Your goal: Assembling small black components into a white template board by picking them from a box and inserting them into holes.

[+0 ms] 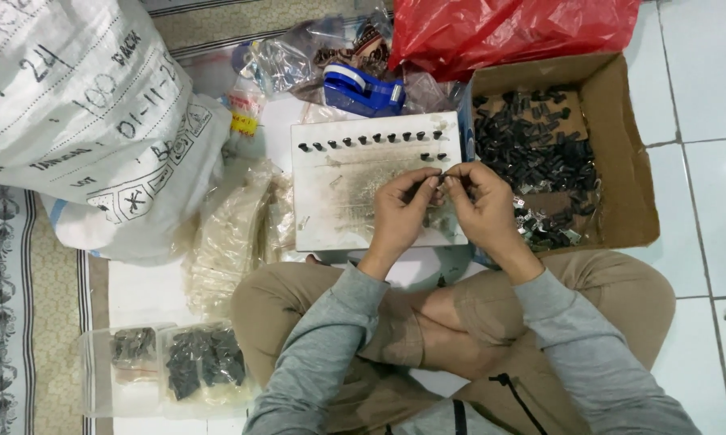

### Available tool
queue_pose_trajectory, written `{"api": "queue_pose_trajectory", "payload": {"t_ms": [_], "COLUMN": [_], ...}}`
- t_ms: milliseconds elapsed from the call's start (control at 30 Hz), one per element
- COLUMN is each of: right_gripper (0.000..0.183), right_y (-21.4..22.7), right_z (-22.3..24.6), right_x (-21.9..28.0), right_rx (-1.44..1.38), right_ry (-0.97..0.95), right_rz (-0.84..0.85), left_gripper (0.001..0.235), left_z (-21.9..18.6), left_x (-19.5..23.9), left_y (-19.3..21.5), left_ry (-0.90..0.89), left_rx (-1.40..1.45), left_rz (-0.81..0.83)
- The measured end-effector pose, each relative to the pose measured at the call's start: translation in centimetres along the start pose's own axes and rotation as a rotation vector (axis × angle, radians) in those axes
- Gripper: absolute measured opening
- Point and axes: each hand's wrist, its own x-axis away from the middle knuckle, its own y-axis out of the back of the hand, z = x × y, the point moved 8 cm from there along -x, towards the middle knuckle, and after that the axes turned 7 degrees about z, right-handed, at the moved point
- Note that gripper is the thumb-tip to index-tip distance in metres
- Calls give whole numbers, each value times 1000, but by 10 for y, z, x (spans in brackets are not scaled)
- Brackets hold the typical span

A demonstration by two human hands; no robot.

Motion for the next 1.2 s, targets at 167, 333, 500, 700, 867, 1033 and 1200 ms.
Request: {"api": "queue_pose_trajectory", "payload": {"t_ms": [167,333,500,700,867,1033,1200], "right_gripper": [11,10,11,4,3,4,7], "right_y": [-5,-14,-11,-24,-44,-51,-52], "right_z": [5,8,6,5,-22,-44,-49], "right_x": [1,-1,-18,-44,-56,-58,-58], "right_rx": [-89,-83,129,392,531,643,673], "right_ry": [-71,-117,-19,247,263,237,223], "right_rz": [39,114,145,152,160,197,217], "left_gripper": [19,21,32,53,58,61,62], "left_z": [21,36,17,-12,13,30,23], "left_x": [6,12,13,8,-5,-14,-8], "left_y": [0,3,12,15,24,31,22], "left_ry": [94,194,300,295,301,344,392], "left_rx": [2,-38,-210,-285,-300,-335,-383], "left_rz": [-29,-59,-58,-88,-85,-71,-42]}}
